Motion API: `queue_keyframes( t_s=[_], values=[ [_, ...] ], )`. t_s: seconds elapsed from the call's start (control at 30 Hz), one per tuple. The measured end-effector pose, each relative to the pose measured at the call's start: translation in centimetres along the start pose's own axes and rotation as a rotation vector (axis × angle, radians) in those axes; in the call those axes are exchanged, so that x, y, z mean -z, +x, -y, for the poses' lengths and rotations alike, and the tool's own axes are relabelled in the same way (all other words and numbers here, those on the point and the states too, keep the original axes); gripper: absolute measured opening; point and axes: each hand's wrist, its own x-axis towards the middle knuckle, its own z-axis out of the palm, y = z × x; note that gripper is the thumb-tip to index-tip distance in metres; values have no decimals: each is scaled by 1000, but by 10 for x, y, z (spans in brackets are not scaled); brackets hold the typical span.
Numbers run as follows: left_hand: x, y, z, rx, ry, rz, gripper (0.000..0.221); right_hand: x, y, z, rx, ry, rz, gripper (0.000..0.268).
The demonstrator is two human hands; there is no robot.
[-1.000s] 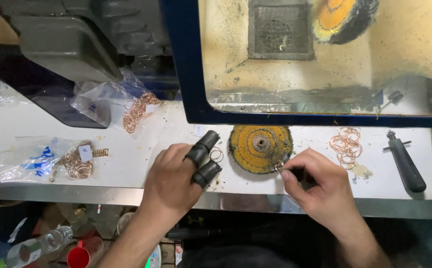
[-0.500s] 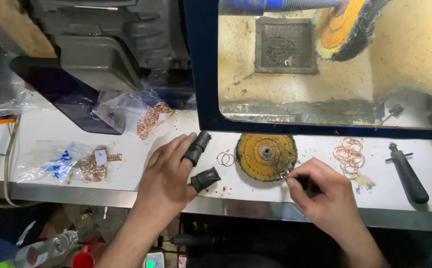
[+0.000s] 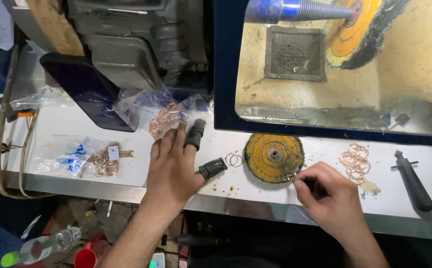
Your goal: Polishing small jewelry components using a handheld rotary tool and a stationary polishing wheel at a workbench.
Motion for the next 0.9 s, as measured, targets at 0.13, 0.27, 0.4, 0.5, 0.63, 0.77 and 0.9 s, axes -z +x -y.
queue_keyframes(
  t_s=[0.13,0.27,0.4,0.5,0.63,0.77,0.9],
  values=[
    [11,-12,-1,-51,-10,-63,86,1,1,-2,-2,-1,-1,16],
    [16,-33,-2,-57,-84,-148,60,-1,3,-6,26,1,1,14],
    [16,-48,-7,-16,-118,-249,58,-1,4,-8,16,0,20,18],
    [18,-52,-12,-58,-253,-69,80,-2,3,-7,36,-13,-1,15],
    [6,-50,-23,-163,-364,202,106,-2,3,-6,22,-26,9,16],
    [-2,-43,-17,-453,-247,4,68,-2,2,-3,9,-43,3,16],
    [-9,-40,9,-212,-304,-324,56,-2,2,-3,7,-28,-7,14]
  ],
)
